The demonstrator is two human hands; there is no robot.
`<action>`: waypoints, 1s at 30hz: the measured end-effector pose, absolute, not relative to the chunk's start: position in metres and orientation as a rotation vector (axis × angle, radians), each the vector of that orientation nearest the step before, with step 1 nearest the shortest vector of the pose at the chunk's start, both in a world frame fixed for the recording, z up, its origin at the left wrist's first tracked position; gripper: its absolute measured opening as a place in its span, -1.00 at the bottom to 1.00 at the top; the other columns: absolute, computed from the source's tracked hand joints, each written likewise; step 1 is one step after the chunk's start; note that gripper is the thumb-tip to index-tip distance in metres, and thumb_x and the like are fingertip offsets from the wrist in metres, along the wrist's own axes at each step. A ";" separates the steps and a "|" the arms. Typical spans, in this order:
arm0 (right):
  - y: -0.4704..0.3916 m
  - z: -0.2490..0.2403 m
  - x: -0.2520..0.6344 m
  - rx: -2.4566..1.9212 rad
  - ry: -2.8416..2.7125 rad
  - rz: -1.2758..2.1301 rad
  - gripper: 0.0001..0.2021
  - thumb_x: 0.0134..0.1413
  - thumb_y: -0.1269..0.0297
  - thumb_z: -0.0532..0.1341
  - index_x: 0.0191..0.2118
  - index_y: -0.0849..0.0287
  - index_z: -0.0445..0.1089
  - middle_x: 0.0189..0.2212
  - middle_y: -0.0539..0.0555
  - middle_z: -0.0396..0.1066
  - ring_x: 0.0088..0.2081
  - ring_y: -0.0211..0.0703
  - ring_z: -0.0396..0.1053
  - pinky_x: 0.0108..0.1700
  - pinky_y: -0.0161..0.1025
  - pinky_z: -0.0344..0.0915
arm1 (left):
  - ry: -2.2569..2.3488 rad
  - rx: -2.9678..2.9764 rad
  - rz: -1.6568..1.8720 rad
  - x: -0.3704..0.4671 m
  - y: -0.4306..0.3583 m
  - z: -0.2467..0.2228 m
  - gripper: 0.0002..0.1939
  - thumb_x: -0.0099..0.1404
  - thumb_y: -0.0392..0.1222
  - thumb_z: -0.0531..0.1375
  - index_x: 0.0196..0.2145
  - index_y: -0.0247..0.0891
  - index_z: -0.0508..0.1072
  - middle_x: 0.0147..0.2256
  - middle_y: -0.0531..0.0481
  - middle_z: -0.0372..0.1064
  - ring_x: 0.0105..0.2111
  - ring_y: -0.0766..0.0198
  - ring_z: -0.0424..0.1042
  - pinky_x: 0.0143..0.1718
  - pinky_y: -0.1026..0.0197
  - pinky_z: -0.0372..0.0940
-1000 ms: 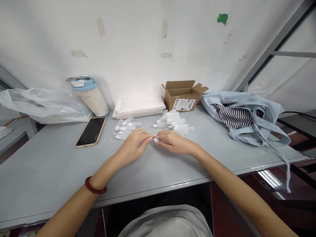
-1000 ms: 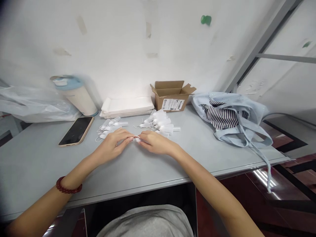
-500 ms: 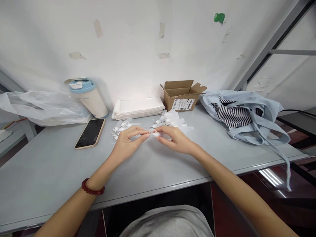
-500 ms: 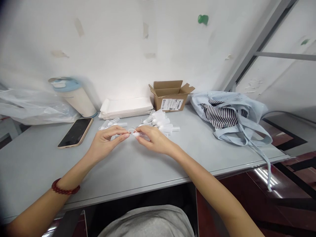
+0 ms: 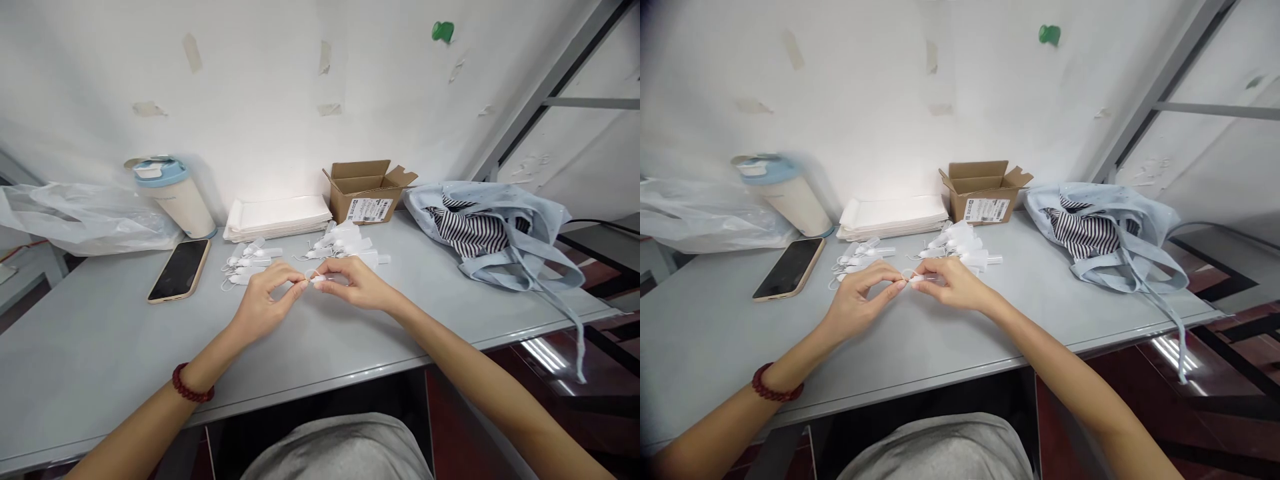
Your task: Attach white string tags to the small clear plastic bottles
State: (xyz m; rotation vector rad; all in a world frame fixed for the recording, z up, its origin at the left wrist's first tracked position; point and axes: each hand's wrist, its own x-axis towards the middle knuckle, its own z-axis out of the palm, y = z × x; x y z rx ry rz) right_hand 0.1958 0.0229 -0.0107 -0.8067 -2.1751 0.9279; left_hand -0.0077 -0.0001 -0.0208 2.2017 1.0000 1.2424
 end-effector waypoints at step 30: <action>0.035 -0.011 0.199 -0.865 -1.769 1.622 -0.70 0.07 0.07 0.22 -0.45 0.24 0.42 -0.65 -0.11 0.04 -0.54 -0.34 0.04 -0.43 -0.29 0.05 | 1.135 2.225 1.092 -0.018 0.003 -0.005 -0.81 0.27 -0.16 0.16 -0.46 -0.23 0.48 -0.50 0.05 0.42 -0.45 0.29 0.35 -0.39 0.24 0.23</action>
